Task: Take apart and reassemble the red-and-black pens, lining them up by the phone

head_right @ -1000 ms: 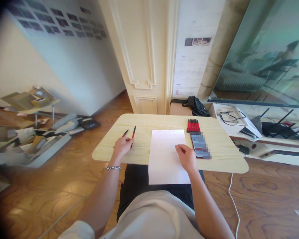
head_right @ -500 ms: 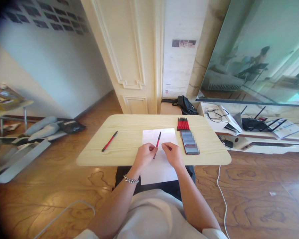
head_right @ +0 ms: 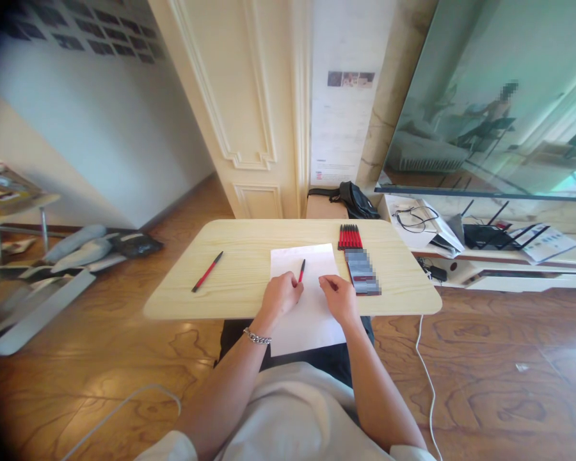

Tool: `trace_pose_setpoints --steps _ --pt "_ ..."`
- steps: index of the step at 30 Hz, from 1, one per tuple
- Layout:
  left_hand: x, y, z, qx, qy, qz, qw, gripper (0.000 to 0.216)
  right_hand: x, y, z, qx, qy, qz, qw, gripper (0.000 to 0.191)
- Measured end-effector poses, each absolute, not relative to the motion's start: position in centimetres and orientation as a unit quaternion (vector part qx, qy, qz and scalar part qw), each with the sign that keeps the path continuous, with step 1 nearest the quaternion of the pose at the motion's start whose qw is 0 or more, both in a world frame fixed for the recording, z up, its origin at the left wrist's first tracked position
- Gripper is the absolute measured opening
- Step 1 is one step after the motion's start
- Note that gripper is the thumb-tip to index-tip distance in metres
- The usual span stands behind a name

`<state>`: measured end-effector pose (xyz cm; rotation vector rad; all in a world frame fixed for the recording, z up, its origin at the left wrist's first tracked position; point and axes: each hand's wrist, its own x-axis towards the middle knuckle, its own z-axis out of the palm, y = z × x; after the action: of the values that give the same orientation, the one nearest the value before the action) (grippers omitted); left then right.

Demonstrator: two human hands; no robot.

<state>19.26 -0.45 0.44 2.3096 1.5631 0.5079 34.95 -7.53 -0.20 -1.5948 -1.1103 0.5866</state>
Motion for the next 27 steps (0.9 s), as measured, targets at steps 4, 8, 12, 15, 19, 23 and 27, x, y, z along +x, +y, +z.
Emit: trace_pose_setpoints --steps 4,8,12,15,19,23,27 --pt "18.6 -0.6 0.8 0.800 0.532 0.210 0.181 0.028 35.0 -7.7 -0.2 -0.672 -0.463 0.245 0.524 0.041" --pt "16.9 -0.9 1.0 0.777 0.528 0.274 0.203 0.028 35.3 -7.8 -0.5 -0.678 -0.466 0.231 0.520 0.042" --pt "15.2 -1.3 0.5 0.751 0.514 0.351 0.222 0.025 35.6 -7.8 -0.7 -0.683 -0.466 0.214 0.521 0.043" --pt "14.6 -1.6 -0.2 0.724 0.506 0.399 0.244 0.025 35.5 -8.0 -0.5 -0.691 -0.476 0.205 0.505 0.042" --pt "14.4 -1.9 -0.7 0.699 0.500 0.446 0.251 0.023 35.3 -7.7 0.4 -0.705 -0.508 0.184 0.459 0.035" --pt "14.4 -2.0 -0.7 0.696 0.497 0.454 0.251 0.023 35.0 -5.8 1.4 -0.724 -0.558 0.158 0.374 0.028" --pt "14.3 -1.9 -0.7 0.696 0.497 0.454 0.250 0.023 34.4 -2.6 1.8 -0.751 -0.589 0.140 0.263 0.033"
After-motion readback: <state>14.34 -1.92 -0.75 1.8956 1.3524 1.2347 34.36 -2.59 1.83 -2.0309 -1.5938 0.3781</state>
